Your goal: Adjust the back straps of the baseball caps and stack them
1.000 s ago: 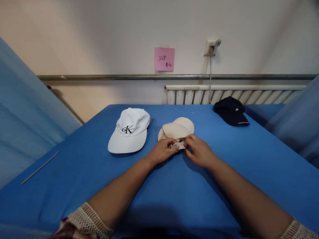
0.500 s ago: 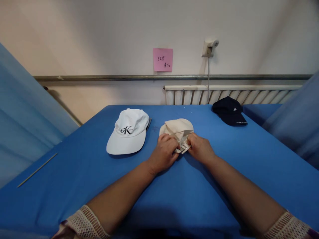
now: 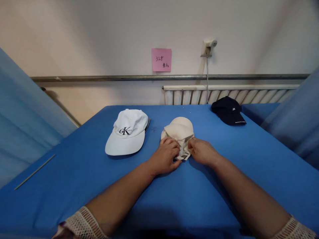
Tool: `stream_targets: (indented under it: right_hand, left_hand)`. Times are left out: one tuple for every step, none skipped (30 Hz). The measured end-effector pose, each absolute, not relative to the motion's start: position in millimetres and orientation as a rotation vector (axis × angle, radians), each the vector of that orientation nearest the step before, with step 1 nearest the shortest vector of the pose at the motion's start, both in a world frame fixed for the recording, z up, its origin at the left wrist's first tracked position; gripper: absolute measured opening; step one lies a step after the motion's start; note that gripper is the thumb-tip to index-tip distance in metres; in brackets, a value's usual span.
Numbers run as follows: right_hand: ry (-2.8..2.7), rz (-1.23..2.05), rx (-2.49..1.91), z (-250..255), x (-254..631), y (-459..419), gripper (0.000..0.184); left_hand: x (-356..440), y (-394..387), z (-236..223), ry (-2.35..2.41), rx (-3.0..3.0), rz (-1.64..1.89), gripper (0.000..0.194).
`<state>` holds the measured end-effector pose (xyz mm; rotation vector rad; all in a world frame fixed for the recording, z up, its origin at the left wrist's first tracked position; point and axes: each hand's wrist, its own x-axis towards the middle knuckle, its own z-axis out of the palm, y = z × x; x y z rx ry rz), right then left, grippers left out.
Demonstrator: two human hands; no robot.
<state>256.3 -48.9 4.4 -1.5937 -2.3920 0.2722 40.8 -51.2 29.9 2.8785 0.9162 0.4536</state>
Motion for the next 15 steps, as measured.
stream_targets:
  right_hand:
    - [-2.364,0.295,-1.564,4.5,256.3,-48.2,0.012]
    - [-2.336,0.322,-1.526,4.6,256.0,-47.6,0.013]
    - [-2.317,0.359,-1.474,4.6,255.3,-47.3,0.014]
    - [-2.308,0.410,-1.409,4.3,254.6,-47.4,0.016]
    - [-2.306,0.468,-1.336,3.8,253.9,-47.8,0.018]
    - [-2.311,0.528,-1.260,3.3,253.3,-48.5,0.021]
    - [-2.318,0.585,-1.189,2.7,252.9,-49.5,0.023]
    - [-2.330,0.633,-1.128,2.2,252.8,-50.6,0.025]
    - [-2.345,0.667,-1.081,1.8,252.9,-51.6,0.026]
    - [-2.360,0.689,-1.048,1.5,253.1,-52.5,0.026]
    - [-2.373,0.702,-1.027,1.2,253.4,-53.1,0.024]
    - [-2.381,0.710,-1.017,1.1,253.7,-53.5,0.023]
    - [-2.384,0.715,-1.015,1.1,253.9,-53.6,0.021]
    - [-2.382,0.722,-1.018,1.4,254.1,-53.6,0.020]
    - [-2.378,0.728,-1.021,1.9,254.2,-53.5,0.018]
  left_hand:
    - [40.6,-51.4,29.5,0.903,2.859,0.444,0.016]
    - [40.6,-51.5,28.4,0.886,2.838,0.439,0.016]
    - [40.7,-51.5,26.9,0.869,2.816,0.440,0.017]
    - [40.9,-51.4,25.0,0.855,2.794,0.450,0.017]
    - [41.1,-51.0,22.8,0.848,2.774,0.468,0.017]
    - [41.4,-50.6,20.6,0.847,2.756,0.493,0.016]
    - [41.7,-50.0,18.6,0.848,2.742,0.523,0.014]
    - [42.0,-49.4,17.0,0.851,2.732,0.554,0.013]
    - [42.2,-49.0,16.0,0.853,2.729,0.582,0.012]
    - [42.3,-48.9,15.6,0.850,2.731,0.603,0.012]
    - [42.4,-49.0,16.0,0.842,2.740,0.617,0.011]
    - [42.4,-49.4,17.1,0.829,2.753,0.626,0.010]
    - [42.3,-50.0,18.7,0.810,2.765,0.629,0.009]
    - [42.0,-50.6,20.6,0.784,2.773,0.625,0.008]
    - [41.5,-51.0,22.7,0.757,2.776,0.621,0.007]
